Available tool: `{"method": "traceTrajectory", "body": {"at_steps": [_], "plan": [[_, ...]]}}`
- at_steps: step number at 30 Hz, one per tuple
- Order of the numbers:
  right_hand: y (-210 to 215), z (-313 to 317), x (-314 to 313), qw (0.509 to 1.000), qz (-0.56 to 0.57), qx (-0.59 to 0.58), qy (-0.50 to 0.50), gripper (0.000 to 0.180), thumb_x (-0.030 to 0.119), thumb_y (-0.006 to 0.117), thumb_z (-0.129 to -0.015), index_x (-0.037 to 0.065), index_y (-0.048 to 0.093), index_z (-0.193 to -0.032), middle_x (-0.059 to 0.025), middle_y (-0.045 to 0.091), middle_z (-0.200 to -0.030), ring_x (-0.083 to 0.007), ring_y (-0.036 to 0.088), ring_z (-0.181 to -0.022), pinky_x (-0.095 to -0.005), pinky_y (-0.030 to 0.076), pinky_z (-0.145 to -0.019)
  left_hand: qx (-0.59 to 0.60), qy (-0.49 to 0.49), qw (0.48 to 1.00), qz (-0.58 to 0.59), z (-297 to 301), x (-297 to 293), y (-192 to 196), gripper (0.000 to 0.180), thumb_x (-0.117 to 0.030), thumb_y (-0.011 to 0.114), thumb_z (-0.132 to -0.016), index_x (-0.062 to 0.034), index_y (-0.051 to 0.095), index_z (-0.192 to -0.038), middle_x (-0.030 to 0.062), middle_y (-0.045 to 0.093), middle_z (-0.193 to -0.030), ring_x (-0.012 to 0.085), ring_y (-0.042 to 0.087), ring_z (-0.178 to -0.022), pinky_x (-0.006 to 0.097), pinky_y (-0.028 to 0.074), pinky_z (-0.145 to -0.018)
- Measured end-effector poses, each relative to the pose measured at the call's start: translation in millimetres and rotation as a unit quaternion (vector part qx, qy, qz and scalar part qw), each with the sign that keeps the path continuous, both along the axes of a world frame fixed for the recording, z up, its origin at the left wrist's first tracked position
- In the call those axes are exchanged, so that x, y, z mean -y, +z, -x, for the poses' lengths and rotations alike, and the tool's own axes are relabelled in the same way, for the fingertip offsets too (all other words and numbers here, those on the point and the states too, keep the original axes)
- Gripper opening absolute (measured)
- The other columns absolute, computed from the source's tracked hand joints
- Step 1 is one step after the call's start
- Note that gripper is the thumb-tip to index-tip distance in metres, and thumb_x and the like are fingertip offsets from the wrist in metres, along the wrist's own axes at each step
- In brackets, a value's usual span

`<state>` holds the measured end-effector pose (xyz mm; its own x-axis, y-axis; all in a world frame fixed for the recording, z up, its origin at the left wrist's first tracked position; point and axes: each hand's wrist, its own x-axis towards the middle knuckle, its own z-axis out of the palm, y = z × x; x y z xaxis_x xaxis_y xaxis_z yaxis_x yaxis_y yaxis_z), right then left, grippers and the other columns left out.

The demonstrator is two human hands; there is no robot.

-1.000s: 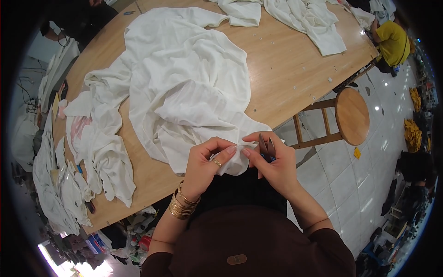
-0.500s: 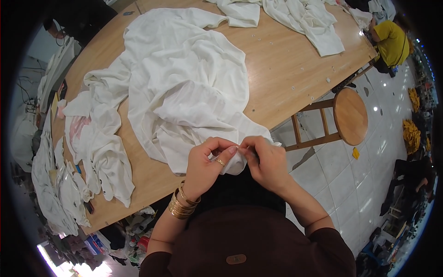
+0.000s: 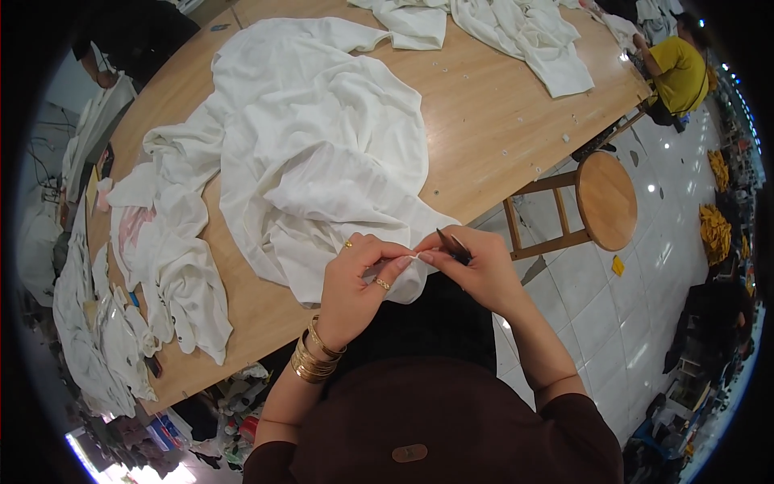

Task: Trimming excess threads from white garments using thread snips.

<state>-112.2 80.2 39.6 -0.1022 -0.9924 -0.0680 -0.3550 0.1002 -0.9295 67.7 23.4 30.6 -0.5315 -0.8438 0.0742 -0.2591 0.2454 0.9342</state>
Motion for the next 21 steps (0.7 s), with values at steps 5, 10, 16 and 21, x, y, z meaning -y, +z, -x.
{"method": "traceTrajectory", "body": {"at_steps": [5,10,16,21], "plan": [[4.3,2.1,-3.1,0.999,0.035,-0.025,0.017,0.011,0.011,0.066,-0.079,0.003,0.061,-0.085,-0.008,0.058,-0.071,-0.0201,0.055,-0.061,-0.0285,0.043,-0.056,0.018,-0.004,0.999,0.045,0.3,-1.3,5.4,0.006,-0.007,0.066,-0.078,-0.0049,0.067,-0.085,0.0044,0.059,-0.07,0.0181,0.05,-0.064,0.027,0.041,-0.062],[8.4,6.1,-7.4,0.996,0.061,-0.058,0.009,0.009,0.009,0.064,-0.08,0.003,0.059,-0.084,-0.0078,0.056,-0.076,-0.0199,0.055,-0.062,-0.0284,0.043,-0.056,0.026,-0.013,0.998,0.049,0.3,-2.2,5.9,0.007,-0.006,0.067,-0.077,-0.0054,0.067,-0.084,0.0041,0.06,-0.071,0.019,0.051,-0.064,0.029,0.041,-0.062],[14.0,14.4,-8.1,0.973,-0.076,0.213,0.053,0.013,0.013,0.056,-0.088,0.003,0.048,-0.087,0.0003,0.05,-0.07,-0.0045,0.041,-0.053,-0.0186,0.034,-0.049,0.029,-0.018,0.997,0.076,-4.1,-0.6,2.0,0.006,-0.006,0.066,-0.077,-0.0052,0.066,-0.083,0.0044,0.059,-0.071,0.02,0.051,-0.065,0.03,0.041,-0.059],[2.7,9.7,-8.6,0.918,-0.073,0.366,0.132,0.015,0.019,0.052,-0.091,0.004,0.048,-0.09,-0.0006,0.053,-0.077,-0.0053,0.045,-0.059,-0.0198,0.038,-0.05,0.012,-0.044,0.996,0.071,3.3,-4.5,1.1,0.008,-0.006,0.067,-0.077,-0.0045,0.064,-0.084,0.0054,0.056,-0.072,0.0211,0.051,-0.065,0.03,0.042,-0.058]]}}
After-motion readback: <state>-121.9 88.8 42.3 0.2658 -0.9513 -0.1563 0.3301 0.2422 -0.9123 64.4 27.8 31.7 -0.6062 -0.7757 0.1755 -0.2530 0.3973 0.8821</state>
